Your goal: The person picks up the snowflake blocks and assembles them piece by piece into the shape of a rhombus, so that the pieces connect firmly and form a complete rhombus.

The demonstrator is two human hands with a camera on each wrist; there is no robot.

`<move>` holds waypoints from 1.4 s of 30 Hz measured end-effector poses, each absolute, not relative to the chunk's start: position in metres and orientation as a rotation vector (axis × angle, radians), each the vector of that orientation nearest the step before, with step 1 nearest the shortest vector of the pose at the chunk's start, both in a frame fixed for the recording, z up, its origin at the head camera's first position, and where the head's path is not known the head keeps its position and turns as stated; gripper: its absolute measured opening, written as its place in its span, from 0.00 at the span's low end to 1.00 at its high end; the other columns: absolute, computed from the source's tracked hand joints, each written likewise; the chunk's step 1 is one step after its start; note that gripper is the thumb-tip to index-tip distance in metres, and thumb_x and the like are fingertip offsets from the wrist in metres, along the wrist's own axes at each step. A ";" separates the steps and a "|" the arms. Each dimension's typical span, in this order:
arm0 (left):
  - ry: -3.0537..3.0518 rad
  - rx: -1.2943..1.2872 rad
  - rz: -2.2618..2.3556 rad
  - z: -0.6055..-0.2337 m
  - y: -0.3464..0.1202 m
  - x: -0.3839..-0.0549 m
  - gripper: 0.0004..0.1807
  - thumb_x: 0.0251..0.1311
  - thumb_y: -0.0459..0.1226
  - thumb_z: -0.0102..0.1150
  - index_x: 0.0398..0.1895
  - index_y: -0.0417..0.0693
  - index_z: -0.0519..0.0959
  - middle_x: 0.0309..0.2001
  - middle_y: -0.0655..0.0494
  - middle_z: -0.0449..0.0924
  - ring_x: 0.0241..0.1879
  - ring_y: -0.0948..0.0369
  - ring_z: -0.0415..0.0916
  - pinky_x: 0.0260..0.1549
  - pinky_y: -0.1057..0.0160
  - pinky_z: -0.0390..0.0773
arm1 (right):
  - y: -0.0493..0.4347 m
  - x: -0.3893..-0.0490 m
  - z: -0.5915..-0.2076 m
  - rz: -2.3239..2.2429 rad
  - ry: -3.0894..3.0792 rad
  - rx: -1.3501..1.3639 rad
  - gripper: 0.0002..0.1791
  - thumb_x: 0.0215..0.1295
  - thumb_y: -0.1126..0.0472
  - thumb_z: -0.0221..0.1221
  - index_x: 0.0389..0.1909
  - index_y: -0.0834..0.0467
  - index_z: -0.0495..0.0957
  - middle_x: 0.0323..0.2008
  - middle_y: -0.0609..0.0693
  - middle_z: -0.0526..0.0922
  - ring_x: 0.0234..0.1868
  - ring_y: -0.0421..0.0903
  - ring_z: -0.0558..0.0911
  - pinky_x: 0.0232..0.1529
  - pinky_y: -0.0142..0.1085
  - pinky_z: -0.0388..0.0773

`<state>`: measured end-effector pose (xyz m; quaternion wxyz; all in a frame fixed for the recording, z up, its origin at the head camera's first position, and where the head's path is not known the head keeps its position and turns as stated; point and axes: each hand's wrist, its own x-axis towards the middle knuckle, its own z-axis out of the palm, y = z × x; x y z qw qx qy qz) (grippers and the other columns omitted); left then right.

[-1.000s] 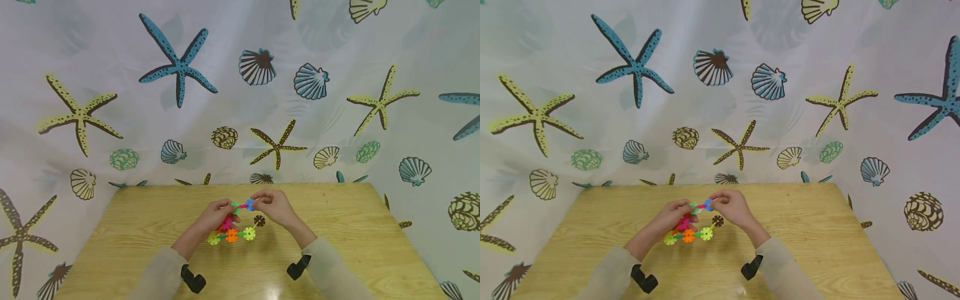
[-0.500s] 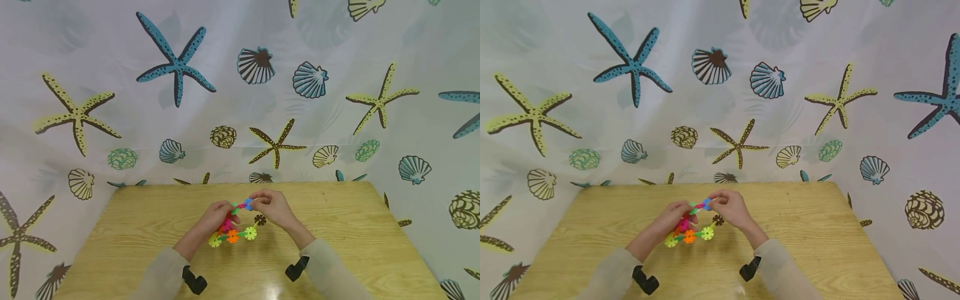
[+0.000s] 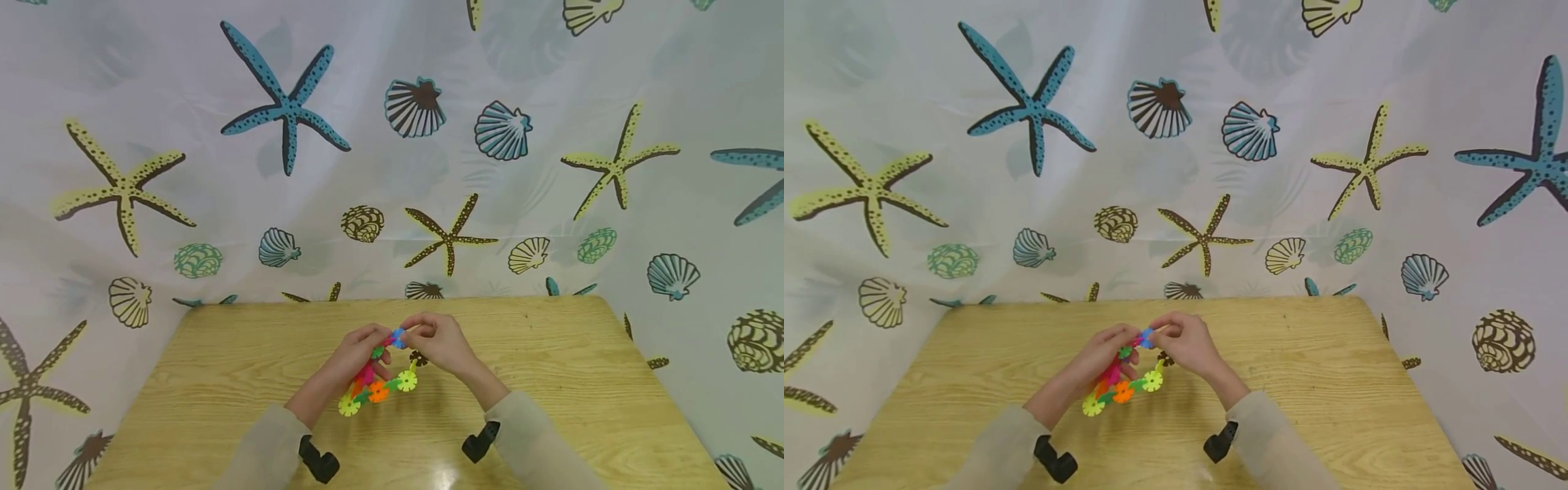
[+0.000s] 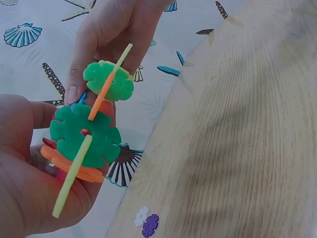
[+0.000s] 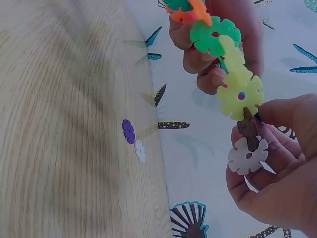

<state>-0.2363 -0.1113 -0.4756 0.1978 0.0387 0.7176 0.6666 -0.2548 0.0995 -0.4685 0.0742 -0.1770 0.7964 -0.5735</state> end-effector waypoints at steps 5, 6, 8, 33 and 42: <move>2.016 0.101 1.881 -0.477 -0.110 -0.237 0.18 0.82 0.48 0.48 0.53 0.43 0.79 0.32 0.53 0.74 0.21 0.60 0.81 0.31 0.62 0.88 | 0.097 -0.253 -0.469 -1.700 2.404 -0.578 0.13 0.74 0.58 0.65 0.51 0.63 0.83 0.37 0.60 0.91 0.37 0.47 0.87 0.33 0.33 0.76; 2.019 0.098 1.882 -0.478 -0.110 -0.237 0.18 0.82 0.47 0.48 0.53 0.43 0.79 0.31 0.54 0.74 0.21 0.60 0.82 0.31 0.62 0.88 | 0.096 -0.253 -0.469 -1.698 2.408 -0.585 0.13 0.74 0.58 0.65 0.51 0.63 0.83 0.37 0.60 0.91 0.37 0.47 0.87 0.33 0.33 0.76; 2.022 0.091 1.880 -0.479 -0.110 -0.237 0.17 0.82 0.47 0.48 0.52 0.44 0.79 0.31 0.54 0.74 0.22 0.60 0.82 0.30 0.62 0.87 | 0.096 -0.252 -0.469 -1.697 2.405 -0.597 0.13 0.74 0.59 0.65 0.50 0.64 0.83 0.37 0.61 0.91 0.37 0.47 0.87 0.33 0.33 0.76; 2.060 -0.129 1.959 -0.486 -0.142 -0.229 0.18 0.78 0.47 0.54 0.52 0.41 0.79 0.30 0.53 0.75 0.21 0.59 0.81 0.28 0.64 0.85 | 0.088 -0.277 -0.485 -1.775 2.422 -0.527 0.17 0.80 0.54 0.59 0.54 0.64 0.85 0.45 0.61 0.91 0.46 0.54 0.90 0.44 0.38 0.87; 2.093 -0.028 1.930 -0.483 -0.146 -0.222 0.19 0.82 0.48 0.50 0.56 0.41 0.79 0.31 0.53 0.76 0.20 0.60 0.81 0.27 0.64 0.86 | 0.071 -0.298 -0.510 -1.668 2.511 -0.479 0.13 0.79 0.59 0.60 0.53 0.64 0.85 0.43 0.60 0.89 0.38 0.46 0.87 0.37 0.34 0.82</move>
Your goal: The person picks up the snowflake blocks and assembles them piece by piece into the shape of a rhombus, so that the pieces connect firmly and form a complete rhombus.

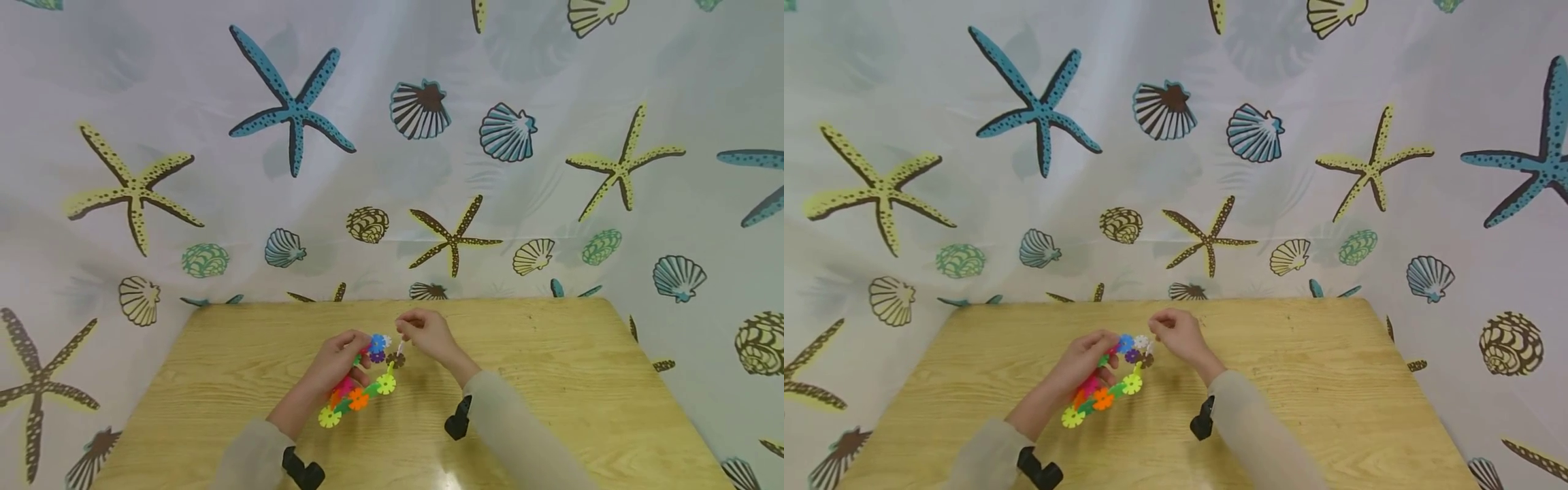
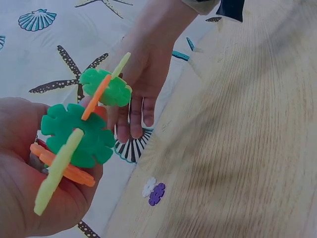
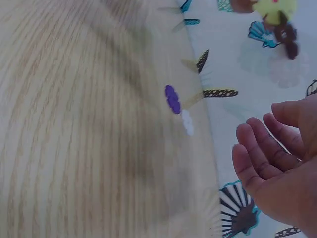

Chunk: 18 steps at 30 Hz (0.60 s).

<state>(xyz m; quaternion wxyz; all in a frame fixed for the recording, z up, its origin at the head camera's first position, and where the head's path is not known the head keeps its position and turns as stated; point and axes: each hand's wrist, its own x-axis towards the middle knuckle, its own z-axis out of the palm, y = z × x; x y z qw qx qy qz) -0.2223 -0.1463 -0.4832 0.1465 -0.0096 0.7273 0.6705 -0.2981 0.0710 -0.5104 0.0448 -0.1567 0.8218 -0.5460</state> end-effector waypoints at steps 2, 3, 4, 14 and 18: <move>2.110 -0.002 1.924 -0.483 -0.147 -0.221 0.20 0.82 0.48 0.49 0.57 0.41 0.78 0.31 0.53 0.77 0.19 0.61 0.80 0.27 0.64 0.86 | 0.068 -0.302 -0.517 -1.618 2.539 -0.495 0.13 0.78 0.60 0.60 0.53 0.65 0.85 0.44 0.60 0.89 0.38 0.46 0.85 0.37 0.34 0.82; 2.116 0.007 1.924 -0.484 -0.148 -0.221 0.20 0.82 0.48 0.49 0.56 0.40 0.78 0.31 0.53 0.77 0.19 0.61 0.80 0.27 0.64 0.86 | 0.066 -0.304 -0.521 -1.586 2.555 -0.505 0.13 0.77 0.60 0.61 0.53 0.65 0.85 0.44 0.60 0.89 0.39 0.45 0.85 0.37 0.34 0.81; 2.121 0.014 1.927 -0.484 -0.148 -0.221 0.20 0.82 0.48 0.49 0.56 0.40 0.78 0.31 0.53 0.77 0.19 0.61 0.79 0.26 0.64 0.86 | 0.065 -0.306 -0.524 -1.555 2.564 -0.515 0.13 0.77 0.60 0.61 0.53 0.65 0.85 0.45 0.59 0.88 0.40 0.46 0.85 0.38 0.34 0.81; 2.163 -0.009 1.908 -0.479 -0.146 -0.218 0.20 0.82 0.49 0.50 0.54 0.41 0.79 0.28 0.53 0.77 0.15 0.62 0.75 0.21 0.65 0.81 | 0.051 -0.312 -0.552 -1.261 2.625 -0.647 0.15 0.76 0.63 0.61 0.58 0.65 0.82 0.45 0.60 0.87 0.44 0.52 0.84 0.45 0.43 0.84; 2.168 0.004 1.902 -0.479 -0.147 -0.219 0.20 0.82 0.49 0.49 0.53 0.41 0.79 0.28 0.53 0.76 0.14 0.62 0.75 0.20 0.65 0.81 | 0.046 -0.310 -0.553 -1.100 2.714 -0.707 0.18 0.76 0.63 0.61 0.63 0.64 0.81 0.44 0.58 0.83 0.42 0.51 0.80 0.51 0.47 0.83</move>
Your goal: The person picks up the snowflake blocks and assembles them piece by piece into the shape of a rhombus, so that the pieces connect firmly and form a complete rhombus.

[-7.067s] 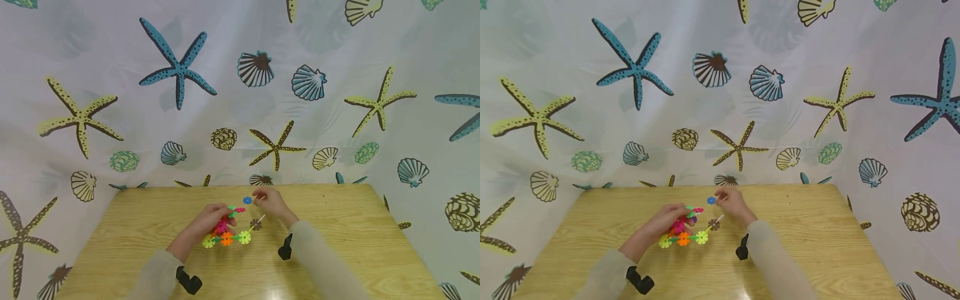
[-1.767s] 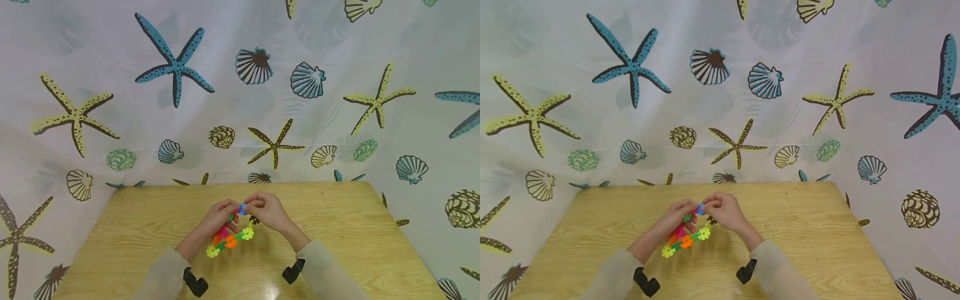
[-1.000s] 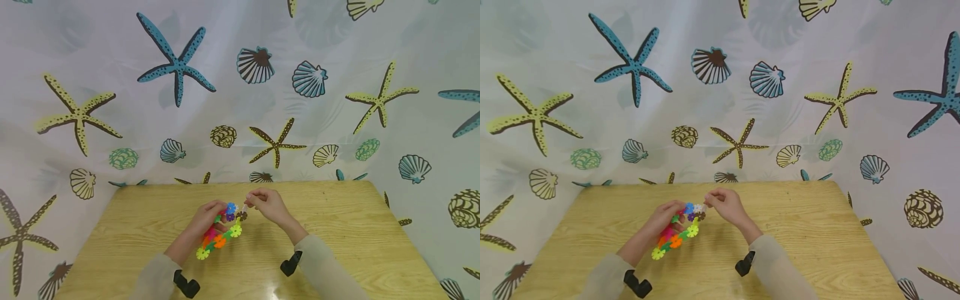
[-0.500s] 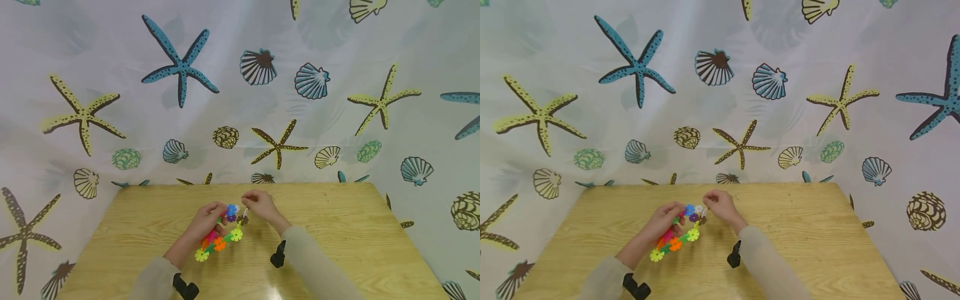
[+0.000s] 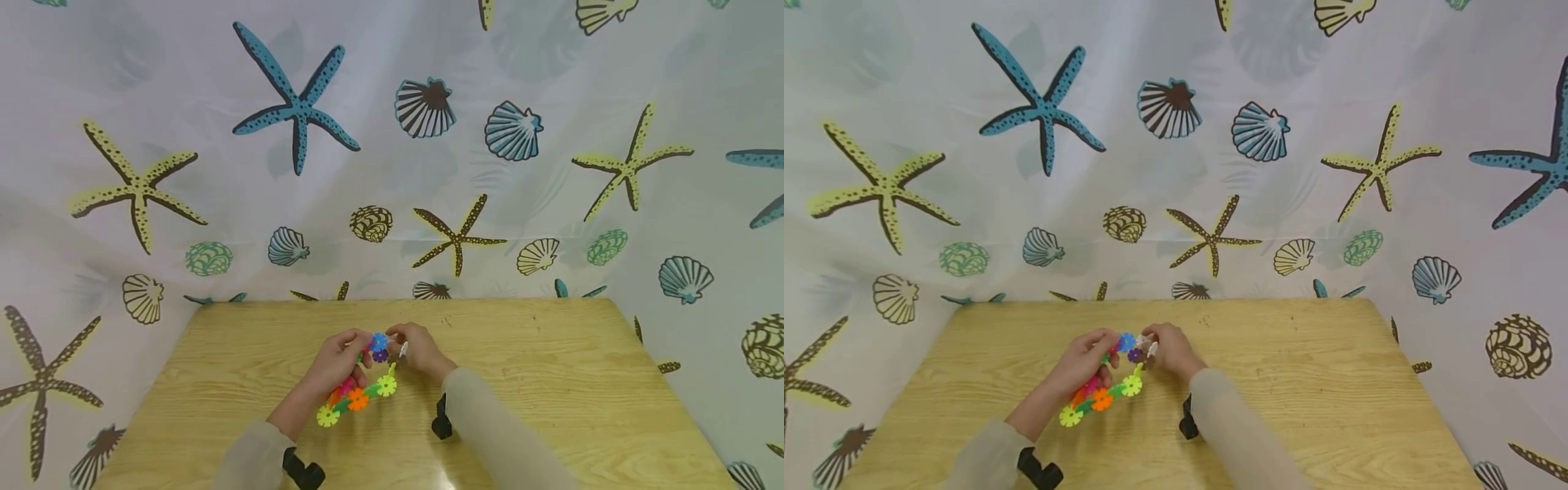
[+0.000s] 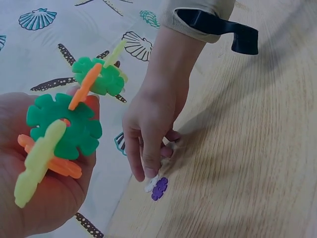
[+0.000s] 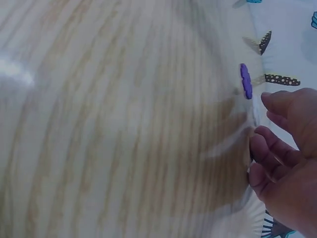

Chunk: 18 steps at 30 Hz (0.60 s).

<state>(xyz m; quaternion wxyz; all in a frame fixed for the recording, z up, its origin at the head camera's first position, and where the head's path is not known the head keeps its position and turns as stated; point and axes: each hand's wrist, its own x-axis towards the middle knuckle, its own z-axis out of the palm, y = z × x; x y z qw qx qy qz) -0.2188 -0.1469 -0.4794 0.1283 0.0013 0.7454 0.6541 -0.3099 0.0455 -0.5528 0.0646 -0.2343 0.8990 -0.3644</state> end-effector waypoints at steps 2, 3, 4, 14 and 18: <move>2.171 0.007 1.903 -0.480 -0.148 -0.220 0.20 0.82 0.49 0.49 0.53 0.41 0.79 0.28 0.53 0.76 0.15 0.62 0.75 0.21 0.65 0.82 | 0.044 -0.310 -0.553 -1.038 2.747 -0.732 0.20 0.76 0.64 0.61 0.65 0.63 0.80 0.40 0.56 0.80 0.37 0.47 0.76 0.47 0.43 0.81; 2.168 0.008 1.905 -0.480 -0.148 -0.221 0.20 0.82 0.49 0.49 0.53 0.41 0.79 0.28 0.53 0.76 0.15 0.62 0.75 0.21 0.65 0.82 | 0.044 -0.310 -0.554 -1.017 2.760 -0.744 0.21 0.75 0.64 0.61 0.65 0.64 0.80 0.39 0.55 0.78 0.35 0.46 0.73 0.45 0.40 0.79; 2.166 0.006 1.906 -0.481 -0.148 -0.221 0.20 0.82 0.49 0.49 0.53 0.42 0.80 0.27 0.53 0.76 0.15 0.62 0.75 0.21 0.65 0.82 | 0.044 -0.309 -0.554 -1.003 2.768 -0.751 0.21 0.75 0.63 0.61 0.66 0.64 0.80 0.37 0.54 0.77 0.34 0.45 0.72 0.42 0.38 0.77; 2.141 -0.018 1.921 -0.484 -0.149 -0.222 0.21 0.81 0.52 0.50 0.53 0.44 0.80 0.27 0.54 0.78 0.15 0.61 0.76 0.21 0.65 0.81 | 0.039 -0.309 -0.558 -1.034 2.780 -0.682 0.20 0.75 0.59 0.61 0.63 0.63 0.82 0.35 0.53 0.75 0.31 0.44 0.70 0.34 0.34 0.70; 2.141 -0.016 1.913 -0.485 -0.148 -0.222 0.25 0.78 0.57 0.53 0.51 0.44 0.79 0.27 0.54 0.78 0.16 0.62 0.77 0.21 0.66 0.80 | 0.038 -0.309 -0.558 -1.011 2.800 -0.696 0.22 0.75 0.59 0.62 0.64 0.64 0.81 0.32 0.53 0.77 0.30 0.43 0.70 0.34 0.35 0.70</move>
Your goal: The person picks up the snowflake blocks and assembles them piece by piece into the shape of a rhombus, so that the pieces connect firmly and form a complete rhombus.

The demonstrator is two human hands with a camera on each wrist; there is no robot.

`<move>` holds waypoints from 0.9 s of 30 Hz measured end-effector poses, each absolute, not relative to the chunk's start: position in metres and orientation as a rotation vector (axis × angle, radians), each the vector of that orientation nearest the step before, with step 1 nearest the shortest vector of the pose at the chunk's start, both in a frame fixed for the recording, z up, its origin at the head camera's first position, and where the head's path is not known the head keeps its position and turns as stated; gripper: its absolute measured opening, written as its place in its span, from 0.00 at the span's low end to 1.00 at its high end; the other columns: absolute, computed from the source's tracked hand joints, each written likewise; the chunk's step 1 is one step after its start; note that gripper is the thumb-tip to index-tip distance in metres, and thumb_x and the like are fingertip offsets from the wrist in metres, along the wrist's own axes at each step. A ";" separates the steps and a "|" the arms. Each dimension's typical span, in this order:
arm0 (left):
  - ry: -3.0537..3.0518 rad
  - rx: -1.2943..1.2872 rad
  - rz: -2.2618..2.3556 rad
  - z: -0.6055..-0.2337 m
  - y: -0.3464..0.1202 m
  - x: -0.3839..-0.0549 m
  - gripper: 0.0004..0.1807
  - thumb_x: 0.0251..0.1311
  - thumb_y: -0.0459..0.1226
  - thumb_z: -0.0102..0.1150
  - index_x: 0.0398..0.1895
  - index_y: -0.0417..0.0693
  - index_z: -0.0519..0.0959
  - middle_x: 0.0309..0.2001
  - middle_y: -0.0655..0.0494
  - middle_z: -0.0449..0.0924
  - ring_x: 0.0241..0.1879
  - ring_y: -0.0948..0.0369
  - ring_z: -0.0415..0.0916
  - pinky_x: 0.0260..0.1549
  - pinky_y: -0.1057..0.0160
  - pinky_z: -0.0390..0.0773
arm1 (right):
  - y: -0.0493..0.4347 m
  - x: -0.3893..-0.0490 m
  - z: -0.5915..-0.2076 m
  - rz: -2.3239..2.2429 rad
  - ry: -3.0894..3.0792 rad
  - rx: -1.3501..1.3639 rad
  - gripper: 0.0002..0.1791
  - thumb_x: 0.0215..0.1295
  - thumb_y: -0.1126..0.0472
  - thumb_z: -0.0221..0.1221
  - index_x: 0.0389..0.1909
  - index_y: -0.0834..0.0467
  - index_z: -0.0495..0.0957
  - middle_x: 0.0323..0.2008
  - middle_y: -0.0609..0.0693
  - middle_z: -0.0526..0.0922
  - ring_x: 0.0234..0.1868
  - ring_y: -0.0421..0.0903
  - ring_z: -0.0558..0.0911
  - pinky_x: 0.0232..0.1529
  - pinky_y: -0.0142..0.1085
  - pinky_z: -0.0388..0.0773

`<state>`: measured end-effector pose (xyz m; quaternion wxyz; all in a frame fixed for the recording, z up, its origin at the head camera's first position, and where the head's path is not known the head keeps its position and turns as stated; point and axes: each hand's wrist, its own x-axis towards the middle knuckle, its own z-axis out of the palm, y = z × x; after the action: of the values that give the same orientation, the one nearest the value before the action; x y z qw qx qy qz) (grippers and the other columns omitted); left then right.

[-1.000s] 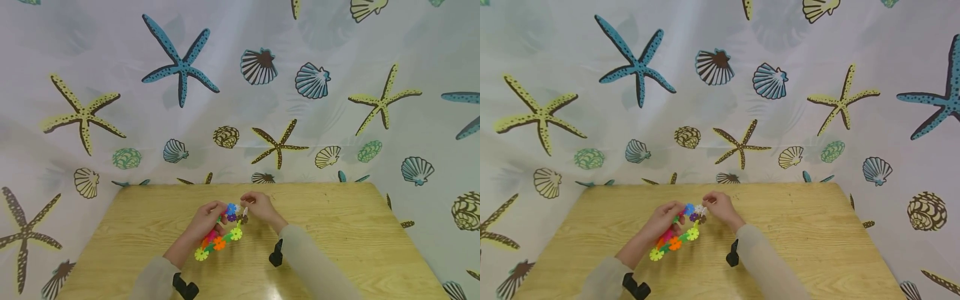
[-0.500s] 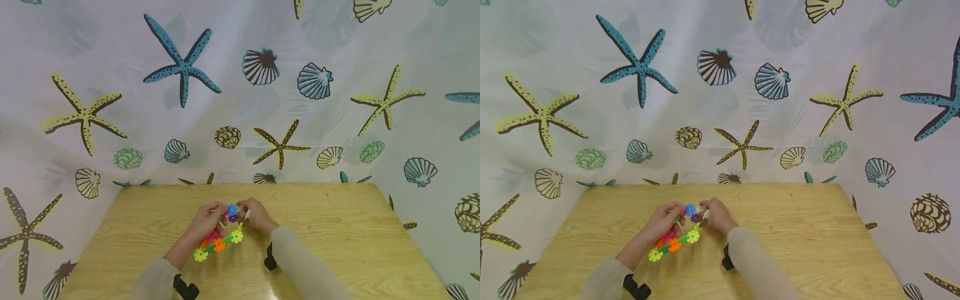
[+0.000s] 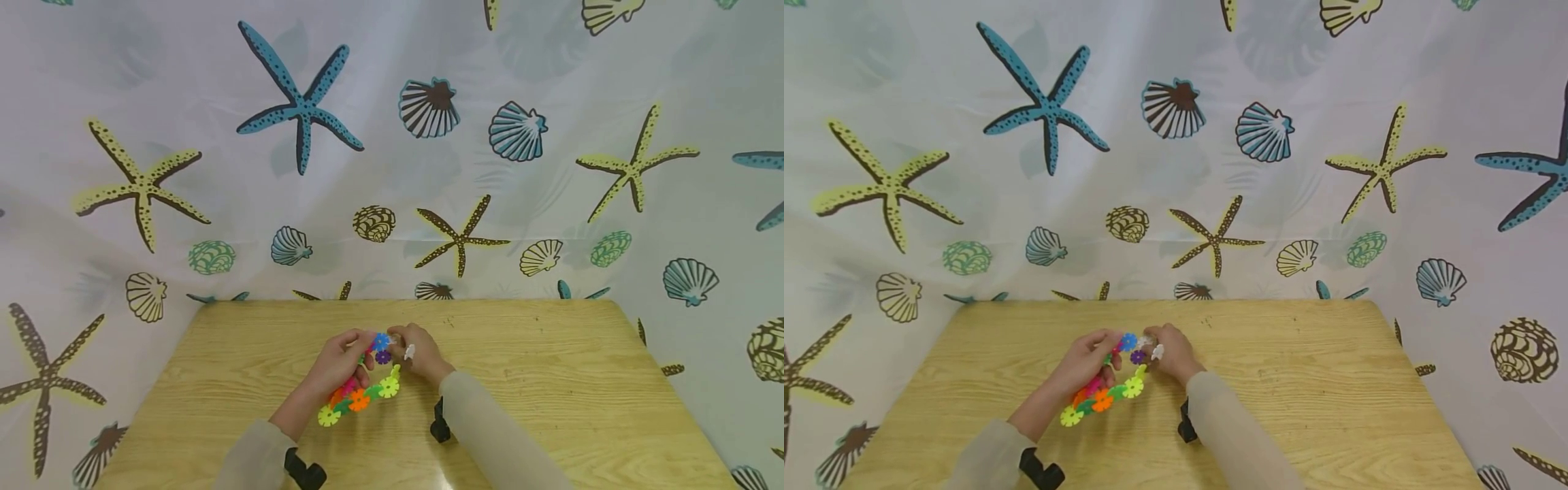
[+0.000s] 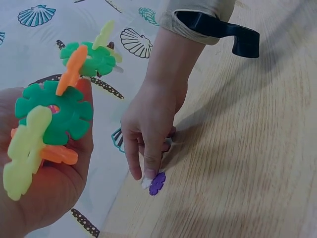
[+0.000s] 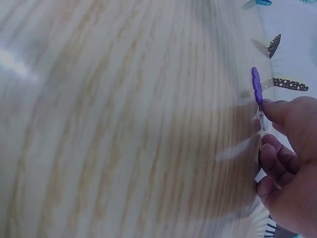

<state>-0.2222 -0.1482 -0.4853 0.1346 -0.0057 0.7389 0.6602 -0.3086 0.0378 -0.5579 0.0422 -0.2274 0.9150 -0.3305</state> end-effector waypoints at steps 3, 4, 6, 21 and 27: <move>2.154 0.001 1.893 -0.486 -0.148 -0.222 0.26 0.74 0.59 0.58 0.54 0.46 0.79 0.28 0.54 0.79 0.17 0.62 0.78 0.21 0.67 0.80 | 0.037 -0.309 -0.557 -0.985 2.808 -0.708 0.21 0.76 0.59 0.62 0.64 0.64 0.81 0.30 0.53 0.79 0.29 0.43 0.71 0.34 0.35 0.72; 2.156 0.013 1.888 -0.485 -0.148 -0.222 0.26 0.73 0.58 0.60 0.56 0.46 0.79 0.28 0.53 0.79 0.17 0.62 0.78 0.22 0.67 0.80 | 0.037 -0.309 -0.556 -0.978 2.807 -0.699 0.20 0.76 0.59 0.61 0.63 0.64 0.82 0.30 0.53 0.79 0.29 0.43 0.71 0.34 0.35 0.72; 2.158 0.042 1.880 -0.486 -0.148 -0.222 0.25 0.73 0.55 0.63 0.59 0.46 0.78 0.28 0.53 0.80 0.17 0.62 0.79 0.22 0.67 0.81 | 0.036 -0.308 -0.554 -0.985 2.792 -0.662 0.19 0.77 0.59 0.61 0.62 0.64 0.82 0.31 0.53 0.79 0.29 0.44 0.71 0.33 0.35 0.73; 2.094 0.109 1.932 -0.486 -0.146 -0.222 0.19 0.77 0.44 0.60 0.60 0.40 0.74 0.28 0.52 0.79 0.17 0.62 0.79 0.20 0.67 0.81 | 0.053 -0.308 -0.546 -1.454 2.571 -0.566 0.10 0.75 0.70 0.59 0.52 0.69 0.81 0.44 0.63 0.85 0.45 0.56 0.84 0.47 0.44 0.84; 2.108 0.125 1.926 -0.485 -0.144 -0.221 0.19 0.77 0.43 0.59 0.60 0.38 0.73 0.28 0.53 0.79 0.17 0.63 0.79 0.23 0.66 0.83 | 0.066 -0.309 -0.528 -1.490 2.589 -0.587 0.11 0.75 0.68 0.61 0.53 0.64 0.85 0.46 0.60 0.89 0.47 0.55 0.87 0.51 0.46 0.85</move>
<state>-0.2209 -0.1442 -0.4846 0.1413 0.0434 0.7302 0.6671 -0.3095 0.0663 -0.5276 0.0487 -0.1927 0.8494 -0.4889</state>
